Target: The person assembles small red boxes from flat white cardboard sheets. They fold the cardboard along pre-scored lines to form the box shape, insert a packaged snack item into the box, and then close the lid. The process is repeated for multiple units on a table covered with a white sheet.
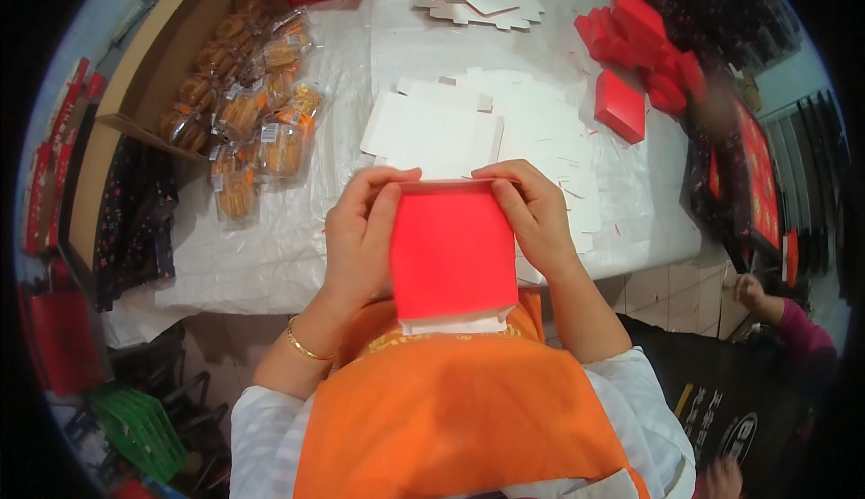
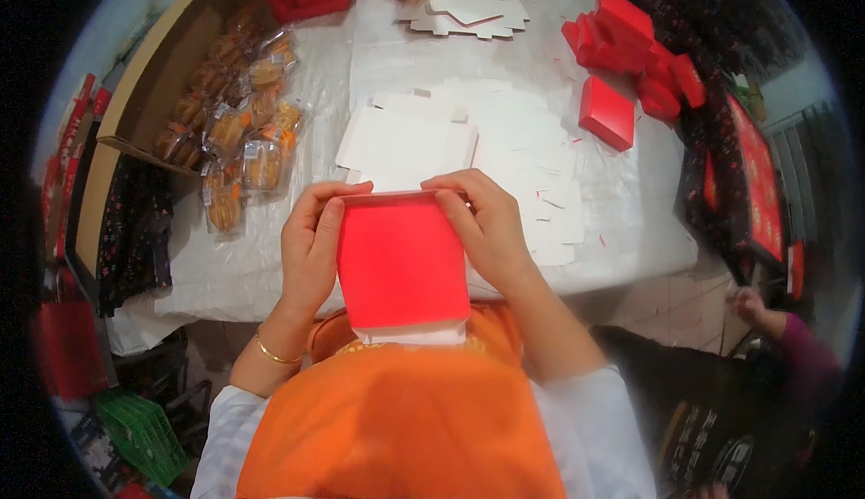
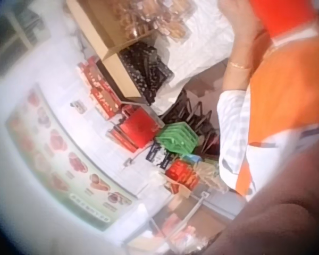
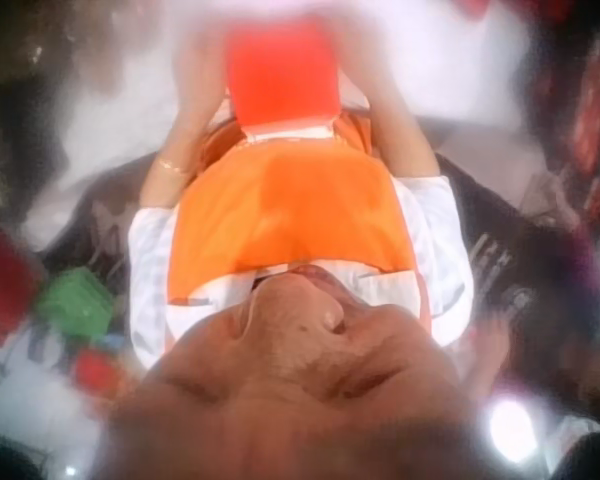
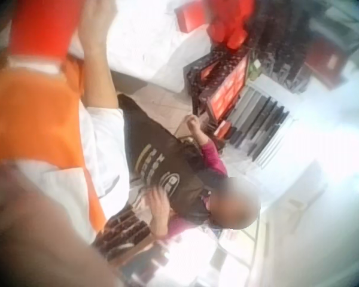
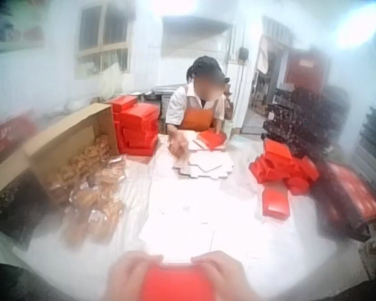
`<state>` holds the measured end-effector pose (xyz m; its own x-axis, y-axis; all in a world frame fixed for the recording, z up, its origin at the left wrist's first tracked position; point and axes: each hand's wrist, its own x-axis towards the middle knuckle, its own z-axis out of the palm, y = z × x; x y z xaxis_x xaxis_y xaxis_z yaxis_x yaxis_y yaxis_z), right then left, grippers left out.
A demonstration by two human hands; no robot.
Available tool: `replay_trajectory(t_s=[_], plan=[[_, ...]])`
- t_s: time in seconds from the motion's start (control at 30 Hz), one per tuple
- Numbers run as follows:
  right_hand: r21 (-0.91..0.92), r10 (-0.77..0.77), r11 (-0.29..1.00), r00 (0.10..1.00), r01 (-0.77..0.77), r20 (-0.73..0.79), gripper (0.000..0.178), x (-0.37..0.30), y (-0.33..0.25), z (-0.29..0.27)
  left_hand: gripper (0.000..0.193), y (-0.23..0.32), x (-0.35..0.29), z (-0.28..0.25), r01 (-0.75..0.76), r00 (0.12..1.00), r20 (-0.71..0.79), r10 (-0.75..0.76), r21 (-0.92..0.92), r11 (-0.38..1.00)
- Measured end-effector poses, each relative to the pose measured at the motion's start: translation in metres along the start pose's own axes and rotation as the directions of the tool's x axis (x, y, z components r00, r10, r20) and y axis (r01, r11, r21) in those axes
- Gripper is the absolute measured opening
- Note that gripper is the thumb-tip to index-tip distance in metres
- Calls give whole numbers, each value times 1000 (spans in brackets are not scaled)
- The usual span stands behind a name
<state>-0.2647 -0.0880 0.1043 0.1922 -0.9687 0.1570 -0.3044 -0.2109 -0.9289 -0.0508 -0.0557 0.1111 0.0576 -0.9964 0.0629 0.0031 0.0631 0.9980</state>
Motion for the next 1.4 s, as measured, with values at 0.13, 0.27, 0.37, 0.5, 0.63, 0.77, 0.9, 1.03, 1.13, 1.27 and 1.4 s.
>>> replay_trajectory(t_s=[0.13,0.27,0.37,0.5,0.63,0.77,0.9,1.03,1.13,1.27,1.4], plan=[[-2,-162,987,987,162,0,23,-6,-2,-5,32,-5,-5,-17,-88,989,136,65,168,982],[-43,-151,988,989,151,3,22,-7,-17,-12,32,14,-1,-19,-193,970,198,143,262,946],[9,-66,998,998,66,-3,21,-8,-24,-18,32,36,2,-20,-74,966,260,-3,287,955],[92,-22,995,1000,23,-6,21,-9,-28,-16,33,39,4,-19,-73,964,266,7,239,968],[161,57,985,998,-61,30,21,-8,-30,-16,32,38,7,-20,44,954,288,-78,123,991],[193,139,968,984,-158,109,22,-7,-36,-22,33,37,6,-21,66,957,276,-89,90,994],[218,144,960,978,-175,148,24,-7,-38,-19,33,39,4,-23,60,958,273,-90,117,991],[195,139,964,966,-182,217,30,-14,-30,-19,33,26,-2,-25,75,952,287,-106,116,990],[212,131,961,967,-178,218,32,-19,-23,-18,30,21,-4,-24,20,960,273,-58,139,990],[197,76,974,977,-115,198,32,-26,-17,-16,26,15,-6,-26,-56,957,291,-10,215,975],[95,-59,995,978,41,198,29,-32,-4,-19,25,2,-12,-17,-337,922,306,238,327,883]])
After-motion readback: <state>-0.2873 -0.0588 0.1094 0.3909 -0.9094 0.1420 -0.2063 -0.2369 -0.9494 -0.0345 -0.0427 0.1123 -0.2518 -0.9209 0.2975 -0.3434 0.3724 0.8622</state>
